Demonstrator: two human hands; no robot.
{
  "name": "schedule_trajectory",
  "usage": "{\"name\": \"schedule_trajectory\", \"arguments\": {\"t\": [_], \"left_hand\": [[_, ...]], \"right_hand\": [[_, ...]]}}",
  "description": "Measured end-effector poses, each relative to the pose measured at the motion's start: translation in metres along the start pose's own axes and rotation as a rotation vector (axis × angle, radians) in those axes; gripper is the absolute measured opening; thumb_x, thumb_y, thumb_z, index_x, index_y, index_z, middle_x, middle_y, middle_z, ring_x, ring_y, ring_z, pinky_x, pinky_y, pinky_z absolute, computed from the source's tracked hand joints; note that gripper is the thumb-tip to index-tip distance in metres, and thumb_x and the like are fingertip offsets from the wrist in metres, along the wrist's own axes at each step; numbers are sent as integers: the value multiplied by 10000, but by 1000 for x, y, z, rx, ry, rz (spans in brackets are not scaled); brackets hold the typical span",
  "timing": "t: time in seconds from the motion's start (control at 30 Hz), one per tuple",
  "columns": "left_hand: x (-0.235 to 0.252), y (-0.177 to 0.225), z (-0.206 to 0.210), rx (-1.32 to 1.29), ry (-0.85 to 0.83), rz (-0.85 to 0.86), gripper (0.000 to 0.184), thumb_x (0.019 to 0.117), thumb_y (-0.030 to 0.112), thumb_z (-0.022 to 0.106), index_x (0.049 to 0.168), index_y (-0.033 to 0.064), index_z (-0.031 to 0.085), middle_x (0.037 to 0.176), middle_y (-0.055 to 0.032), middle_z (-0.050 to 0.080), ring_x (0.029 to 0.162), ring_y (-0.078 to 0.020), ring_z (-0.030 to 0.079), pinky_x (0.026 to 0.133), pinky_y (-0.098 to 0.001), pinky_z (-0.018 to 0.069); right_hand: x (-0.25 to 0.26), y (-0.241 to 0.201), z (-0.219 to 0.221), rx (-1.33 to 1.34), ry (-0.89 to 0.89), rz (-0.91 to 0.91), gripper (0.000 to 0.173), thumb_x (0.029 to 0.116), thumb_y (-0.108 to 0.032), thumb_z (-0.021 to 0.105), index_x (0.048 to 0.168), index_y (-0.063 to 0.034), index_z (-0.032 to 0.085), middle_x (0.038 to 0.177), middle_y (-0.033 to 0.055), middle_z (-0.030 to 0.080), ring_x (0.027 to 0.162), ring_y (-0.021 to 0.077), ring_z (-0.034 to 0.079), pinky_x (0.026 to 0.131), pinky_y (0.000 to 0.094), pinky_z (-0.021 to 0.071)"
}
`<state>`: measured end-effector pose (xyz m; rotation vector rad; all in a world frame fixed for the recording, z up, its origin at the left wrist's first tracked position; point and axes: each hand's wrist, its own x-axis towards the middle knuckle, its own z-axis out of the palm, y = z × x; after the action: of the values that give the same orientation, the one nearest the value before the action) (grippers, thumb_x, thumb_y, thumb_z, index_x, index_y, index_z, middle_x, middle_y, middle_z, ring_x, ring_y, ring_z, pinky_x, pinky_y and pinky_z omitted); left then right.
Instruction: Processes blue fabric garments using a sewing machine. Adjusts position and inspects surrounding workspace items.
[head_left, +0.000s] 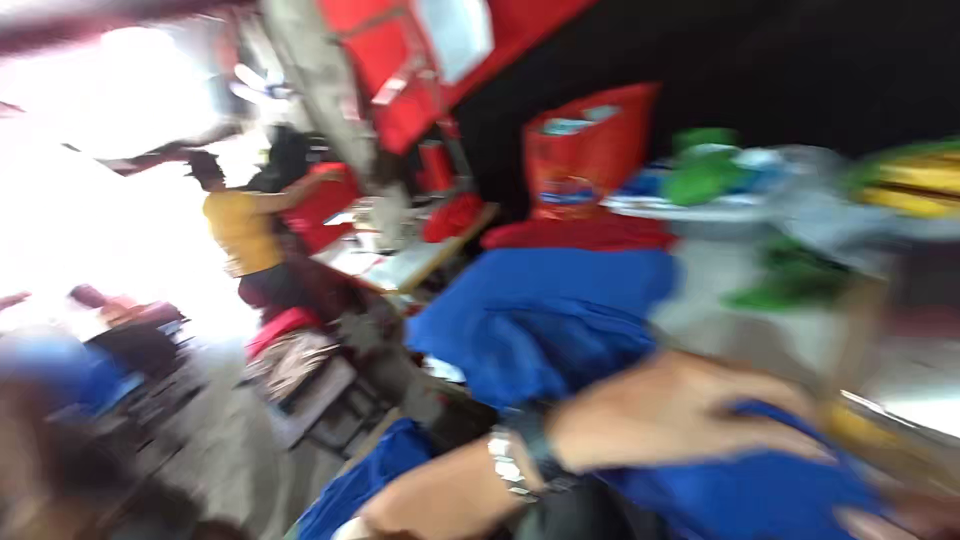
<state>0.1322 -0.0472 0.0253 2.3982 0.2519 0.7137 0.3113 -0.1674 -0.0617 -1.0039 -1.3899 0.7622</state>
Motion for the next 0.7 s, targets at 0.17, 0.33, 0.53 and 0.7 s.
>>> {"name": "schedule_trajectory", "arguments": {"t": [0.17,0.33,0.53,0.7], "left_hand": [[24,-11,-3,59,-170,7,108,951,137,698,983,53,758,936,13,705,868,-26,666,778,-187,574],[42,-8,12,18,-235,61,110,929,194,719,948,99,772,911,53,685,870,-5,655,758,-149,563],[55,-22,5,69,-227,-94,90,909,218,749,938,136,773,905,78,680,860,1,647,740,-159,545],[65,-29,-2,-113,-398,-338,111,960,184,685,946,150,789,927,70,698,841,-32,642,705,-191,523]], "right_hand": [[-24,23,-28,-233,301,-71,459,883,-479,749,1251,-245,605,1118,-117,691,1034,21,661,904,237,570],[-6,3,-24,-178,214,-98,460,907,-410,729,1239,-100,655,1115,-56,693,1043,7,648,910,215,555],[0,7,-20,-166,308,79,101,953,-226,694,963,-132,729,781,-76,685,696,-26,636,632,132,533],[3,13,-20,-75,359,181,98,926,-207,739,880,-133,694,720,-65,652,631,-3,600,580,147,495]]}}
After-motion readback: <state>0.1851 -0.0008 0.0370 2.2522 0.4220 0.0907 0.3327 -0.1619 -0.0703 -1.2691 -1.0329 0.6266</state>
